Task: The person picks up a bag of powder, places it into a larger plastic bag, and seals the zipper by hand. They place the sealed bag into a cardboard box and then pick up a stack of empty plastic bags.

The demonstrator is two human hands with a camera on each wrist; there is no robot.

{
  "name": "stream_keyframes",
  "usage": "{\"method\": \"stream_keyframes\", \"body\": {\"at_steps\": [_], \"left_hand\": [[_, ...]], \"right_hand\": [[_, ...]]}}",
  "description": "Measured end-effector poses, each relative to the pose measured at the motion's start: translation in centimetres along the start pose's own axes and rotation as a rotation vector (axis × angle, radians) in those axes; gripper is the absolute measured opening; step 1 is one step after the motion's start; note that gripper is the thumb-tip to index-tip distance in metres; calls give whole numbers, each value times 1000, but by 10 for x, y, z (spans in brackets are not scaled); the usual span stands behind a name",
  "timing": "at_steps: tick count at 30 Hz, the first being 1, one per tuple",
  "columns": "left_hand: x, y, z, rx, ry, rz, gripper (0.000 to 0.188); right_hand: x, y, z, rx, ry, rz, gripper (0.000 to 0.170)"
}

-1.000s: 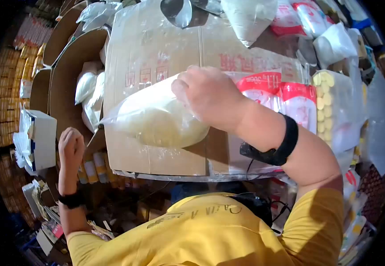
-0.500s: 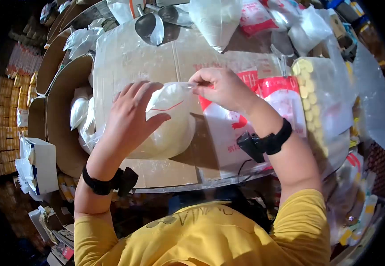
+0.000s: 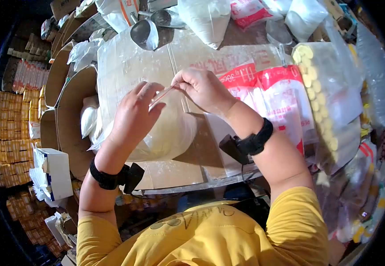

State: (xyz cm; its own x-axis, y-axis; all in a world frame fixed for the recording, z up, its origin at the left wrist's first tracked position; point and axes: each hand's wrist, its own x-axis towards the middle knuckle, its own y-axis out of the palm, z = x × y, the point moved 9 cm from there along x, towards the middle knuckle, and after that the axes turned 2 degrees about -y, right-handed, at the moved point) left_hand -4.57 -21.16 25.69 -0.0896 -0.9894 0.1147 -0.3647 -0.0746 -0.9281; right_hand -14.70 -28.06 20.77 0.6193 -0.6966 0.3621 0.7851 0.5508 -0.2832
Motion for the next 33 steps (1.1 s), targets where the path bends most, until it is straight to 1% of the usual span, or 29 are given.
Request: {"method": "stream_keyframes", "body": {"at_steps": [1, 2, 4, 5, 8, 10, 13, 14, 16, 19, 23, 26, 29, 30, 32, 33], "left_hand": [[1, 3, 6, -38, -49, 6, 26], [3, 3, 6, -60, -36, 0, 23], [4, 2, 6, -105, -14, -13, 17], [5, 3, 6, -109, -3, -13, 16], [6, 6, 8, -110, 9, 11, 16], [8, 11, 8, -96, -13, 55, 17], [4, 14, 19, -311, -178, 252, 19], [0, 7, 18, -213, -124, 198, 20], [-14, -7, 17, -15, -22, 90, 21], [-29, -5, 39, -5, -130, 177, 22], [-35, -6, 44, 10, -9, 64, 17], [-37, -17, 50, -91, -106, 7, 13], [-42, -22, 60, -255, -142, -50, 10], [-43, -19, 66, -295, -180, -37, 7], [-52, -2, 86, -529, -359, 10, 8], [-59, 8, 95, -646, -450, 36, 9]], "right_hand": [[-3, 2, -8, 80, 82, 1, 6], [-6, 5, -16, 161, 165, 3, 7], [-10, 9, -26, 331, 226, -12, 8], [-12, 11, -30, 416, 256, -17, 9], [-13, 11, -26, 414, 195, 11, 9], [-14, 12, -25, 477, 190, -27, 8], [-16, 15, -24, 547, 208, -60, 7], [-16, 15, -24, 568, 219, -65, 7], [-15, 14, -24, 516, 215, -74, 6], [-13, 13, -22, 458, 183, -60, 5], [-9, 15, -15, 399, 165, 21, 7], [-8, 7, -11, 369, 151, -54, 3], [-11, 7, -22, 360, 205, -88, 4], [-14, 9, -26, 398, 245, -93, 3], [-15, 11, -34, 467, 318, -106, 4], [-11, 10, -22, 321, 249, -90, 7]]}}
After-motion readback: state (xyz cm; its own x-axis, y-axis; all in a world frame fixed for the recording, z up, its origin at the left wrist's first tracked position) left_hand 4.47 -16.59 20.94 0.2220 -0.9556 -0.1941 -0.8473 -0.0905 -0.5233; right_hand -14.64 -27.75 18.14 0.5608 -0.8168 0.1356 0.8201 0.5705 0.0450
